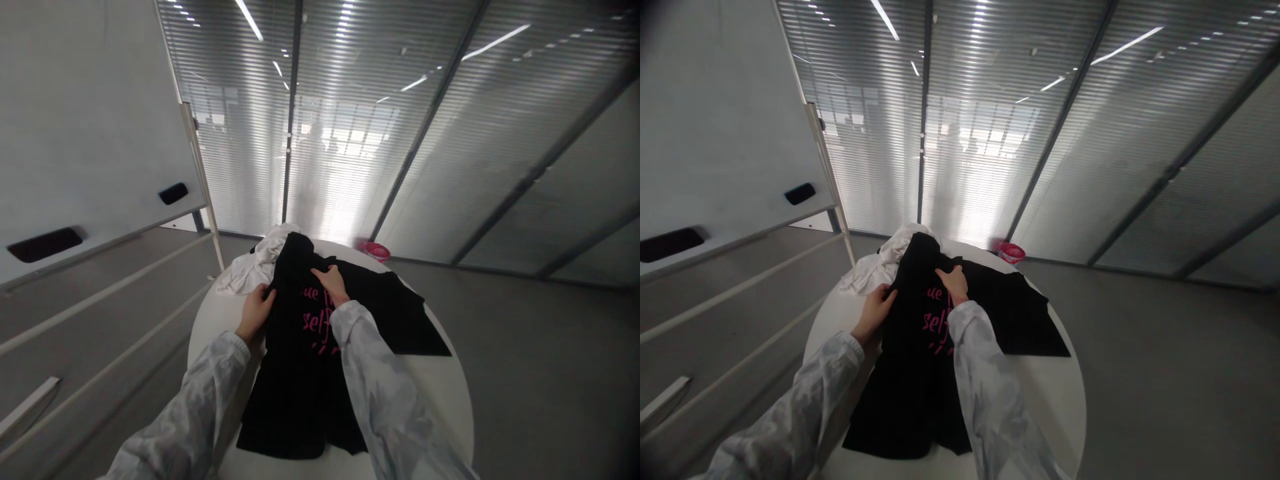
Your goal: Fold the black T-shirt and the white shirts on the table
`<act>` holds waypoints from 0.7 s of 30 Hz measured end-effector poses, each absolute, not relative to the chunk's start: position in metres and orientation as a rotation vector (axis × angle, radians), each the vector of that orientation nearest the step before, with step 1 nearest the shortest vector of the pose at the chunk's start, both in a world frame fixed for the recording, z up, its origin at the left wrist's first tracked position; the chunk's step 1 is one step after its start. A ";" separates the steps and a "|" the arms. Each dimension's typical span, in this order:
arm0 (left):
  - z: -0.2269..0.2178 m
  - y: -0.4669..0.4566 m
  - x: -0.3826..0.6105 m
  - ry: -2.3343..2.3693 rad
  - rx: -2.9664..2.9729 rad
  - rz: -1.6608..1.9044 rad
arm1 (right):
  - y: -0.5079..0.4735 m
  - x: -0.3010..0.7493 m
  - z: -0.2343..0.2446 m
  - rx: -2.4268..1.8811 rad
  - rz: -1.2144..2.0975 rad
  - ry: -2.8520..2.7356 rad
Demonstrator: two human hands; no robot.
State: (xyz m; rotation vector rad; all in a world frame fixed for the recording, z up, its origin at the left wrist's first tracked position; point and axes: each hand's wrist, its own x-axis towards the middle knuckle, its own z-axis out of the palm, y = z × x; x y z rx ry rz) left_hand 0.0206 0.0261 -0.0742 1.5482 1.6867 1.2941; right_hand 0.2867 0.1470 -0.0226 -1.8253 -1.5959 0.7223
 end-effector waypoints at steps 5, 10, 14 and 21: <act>-0.071 0.026 0.020 1.704 1.577 1.301 | 0.145 0.275 -0.030 -1.903 0.531 -1.687; -0.074 0.027 0.021 1.722 1.586 1.327 | 0.141 0.292 -0.024 -1.875 0.385 -1.727; -0.073 0.026 0.023 1.774 1.606 1.286 | 0.133 0.312 -0.019 -1.891 0.224 -1.752; -0.062 0.022 0.029 1.922 1.616 1.088 | 0.103 0.321 -0.044 -1.559 0.030 -2.245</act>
